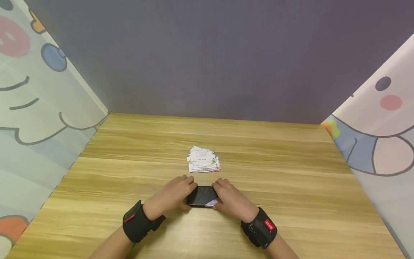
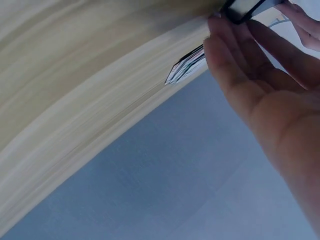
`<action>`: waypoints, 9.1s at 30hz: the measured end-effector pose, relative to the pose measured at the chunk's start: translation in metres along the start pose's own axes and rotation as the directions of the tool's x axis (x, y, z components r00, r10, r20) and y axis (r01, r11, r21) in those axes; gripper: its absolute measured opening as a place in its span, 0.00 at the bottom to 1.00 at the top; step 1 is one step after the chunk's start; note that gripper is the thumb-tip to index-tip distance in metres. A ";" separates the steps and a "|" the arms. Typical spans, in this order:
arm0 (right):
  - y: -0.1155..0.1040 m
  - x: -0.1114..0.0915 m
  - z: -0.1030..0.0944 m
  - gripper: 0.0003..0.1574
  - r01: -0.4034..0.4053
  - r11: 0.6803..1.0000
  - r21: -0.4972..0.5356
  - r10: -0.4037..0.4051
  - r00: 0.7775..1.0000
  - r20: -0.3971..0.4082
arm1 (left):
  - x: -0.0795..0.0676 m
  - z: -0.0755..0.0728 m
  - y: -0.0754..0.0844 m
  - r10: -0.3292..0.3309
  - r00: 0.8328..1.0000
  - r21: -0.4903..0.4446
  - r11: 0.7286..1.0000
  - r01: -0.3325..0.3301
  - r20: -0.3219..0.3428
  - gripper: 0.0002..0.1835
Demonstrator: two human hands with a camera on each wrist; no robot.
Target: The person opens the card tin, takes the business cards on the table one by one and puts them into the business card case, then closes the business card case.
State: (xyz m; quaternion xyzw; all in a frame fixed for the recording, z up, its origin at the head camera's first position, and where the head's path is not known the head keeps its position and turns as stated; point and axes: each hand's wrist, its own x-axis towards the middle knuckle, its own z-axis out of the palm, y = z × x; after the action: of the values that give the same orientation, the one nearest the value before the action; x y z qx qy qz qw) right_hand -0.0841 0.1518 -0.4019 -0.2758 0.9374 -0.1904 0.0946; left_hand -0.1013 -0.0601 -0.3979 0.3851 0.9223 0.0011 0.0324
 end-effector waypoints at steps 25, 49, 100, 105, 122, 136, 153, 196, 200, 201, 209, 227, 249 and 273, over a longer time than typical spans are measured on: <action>-0.006 -0.003 0.001 0.33 0.000 1.000 0.020 0.000 0.999 0.037 | -0.002 -0.013 -0.013 0.034 0.993 -0.306 0.952 0.001 0.110 0.20; -0.001 0.001 0.003 0.52 -0.067 0.995 0.077 0.067 0.998 -0.004 | 0.006 -0.004 -0.030 -0.281 0.952 -0.475 0.858 0.195 -0.117 0.09; 0.037 0.086 -0.020 0.33 -0.102 0.994 0.028 0.105 0.959 -0.261 | -0.016 -0.001 -0.020 -0.189 0.946 -0.453 0.841 0.294 0.264 0.67; 0.034 0.096 -0.020 0.36 -0.136 0.989 0.056 0.144 0.971 -0.193 | -0.016 0.000 -0.018 -0.189 0.947 -0.443 0.848 0.290 0.259 0.67; 0.039 0.106 -0.013 0.36 -0.165 0.983 0.074 0.175 0.972 -0.155 | -0.015 0.001 -0.018 -0.196 0.946 -0.432 0.853 0.294 0.258 0.67; 0.038 0.106 -0.013 0.28 -0.130 0.989 0.069 0.145 0.944 -0.296 | -0.015 0.001 -0.018 -0.195 0.946 -0.419 0.860 0.291 0.257 0.67; 0.035 0.093 -0.026 0.12 -0.073 0.957 0.280 0.167 0.930 -0.327 | -0.017 0.001 -0.020 -0.188 0.950 -0.427 0.859 0.282 0.250 0.67; 0.017 0.048 -0.012 0.13 0.028 0.948 0.318 0.009 0.993 -0.115 | -0.016 0.004 -0.019 -0.191 0.950 -0.425 0.860 0.283 0.246 0.68; 0.017 0.049 -0.011 0.12 0.029 0.944 0.329 0.005 0.994 -0.105 | -0.017 0.005 -0.019 -0.191 0.950 -0.428 0.858 0.283 0.246 0.67; 0.017 0.049 -0.010 0.12 0.026 0.945 0.327 0.007 0.995 -0.100 | -0.017 0.005 -0.019 -0.191 0.951 -0.426 0.860 0.282 0.244 0.67; 0.016 0.046 -0.008 0.10 0.028 0.948 0.317 -0.010 0.998 -0.058 | -0.015 0.004 -0.019 -0.207 0.947 -0.407 0.865 0.295 0.246 0.68; 0.017 0.045 -0.002 0.12 0.098 0.934 0.344 -0.111 0.994 0.018 | -0.016 0.003 -0.019 -0.192 0.946 -0.411 0.865 0.288 0.260 0.68; 0.006 0.036 0.001 0.14 0.081 0.938 0.337 -0.114 0.990 0.080 | -0.015 0.004 -0.019 -0.197 0.945 -0.402 0.868 0.292 0.262 0.68; 0.003 0.037 -0.003 0.11 0.146 0.956 0.254 -0.184 0.973 0.136 | -0.014 0.004 -0.020 -0.189 0.948 -0.387 0.879 0.280 0.256 0.68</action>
State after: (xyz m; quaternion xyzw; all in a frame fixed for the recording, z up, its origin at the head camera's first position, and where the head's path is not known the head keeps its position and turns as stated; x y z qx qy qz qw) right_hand -0.1174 0.1342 -0.4025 -0.3539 0.8702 -0.2882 0.1855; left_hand -0.1055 -0.0842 -0.4018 0.2519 0.9318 0.1538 0.2113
